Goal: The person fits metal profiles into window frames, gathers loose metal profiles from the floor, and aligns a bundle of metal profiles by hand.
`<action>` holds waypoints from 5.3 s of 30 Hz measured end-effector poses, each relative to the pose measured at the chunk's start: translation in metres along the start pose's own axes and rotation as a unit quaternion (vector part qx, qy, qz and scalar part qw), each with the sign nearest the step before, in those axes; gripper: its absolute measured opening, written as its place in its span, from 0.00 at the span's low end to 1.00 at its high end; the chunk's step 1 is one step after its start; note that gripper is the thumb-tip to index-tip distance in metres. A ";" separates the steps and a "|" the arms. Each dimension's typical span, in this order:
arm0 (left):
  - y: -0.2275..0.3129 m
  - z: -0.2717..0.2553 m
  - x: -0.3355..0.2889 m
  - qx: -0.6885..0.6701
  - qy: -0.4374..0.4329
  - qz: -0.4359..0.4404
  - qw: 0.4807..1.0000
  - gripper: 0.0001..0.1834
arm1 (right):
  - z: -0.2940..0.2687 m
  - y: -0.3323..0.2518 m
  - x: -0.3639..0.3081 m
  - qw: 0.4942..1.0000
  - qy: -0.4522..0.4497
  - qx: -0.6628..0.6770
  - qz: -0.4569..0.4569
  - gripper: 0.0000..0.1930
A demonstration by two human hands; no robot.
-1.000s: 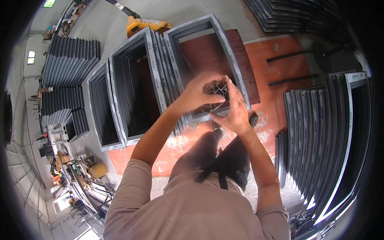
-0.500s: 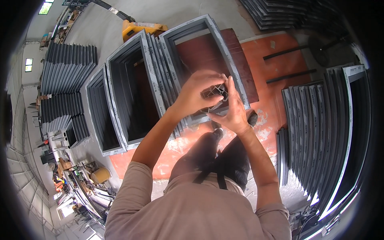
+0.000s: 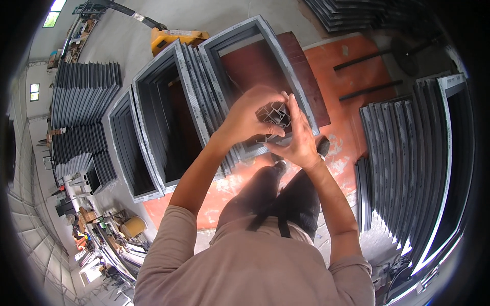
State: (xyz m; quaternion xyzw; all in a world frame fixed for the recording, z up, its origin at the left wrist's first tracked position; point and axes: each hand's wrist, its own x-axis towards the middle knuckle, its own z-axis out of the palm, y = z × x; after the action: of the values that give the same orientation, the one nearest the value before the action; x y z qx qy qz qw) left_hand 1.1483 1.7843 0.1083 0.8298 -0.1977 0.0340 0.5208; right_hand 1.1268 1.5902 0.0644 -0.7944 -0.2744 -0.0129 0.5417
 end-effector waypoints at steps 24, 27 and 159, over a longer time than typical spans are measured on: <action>0.003 -0.004 0.011 0.033 -0.030 -0.034 0.998 0.28 | 0.030 -0.057 -0.044 0.978 0.067 -0.187 -0.069 0.16; 0.004 -0.005 0.012 0.025 -0.046 -0.054 0.997 0.27 | 0.034 -0.061 -0.054 0.979 0.044 -0.149 -0.133 0.18; -0.068 0.056 -0.038 -0.517 0.287 -0.226 0.774 0.30 | 0.057 0.071 -0.009 0.998 0.038 0.050 -0.019 0.58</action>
State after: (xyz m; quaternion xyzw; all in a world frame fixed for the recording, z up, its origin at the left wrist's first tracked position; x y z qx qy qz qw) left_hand 1.1296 1.7724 0.0148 0.4076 0.1666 0.0441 0.8968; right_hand 1.1356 1.6174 -0.0229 -0.7600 -0.2690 -0.0400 0.5903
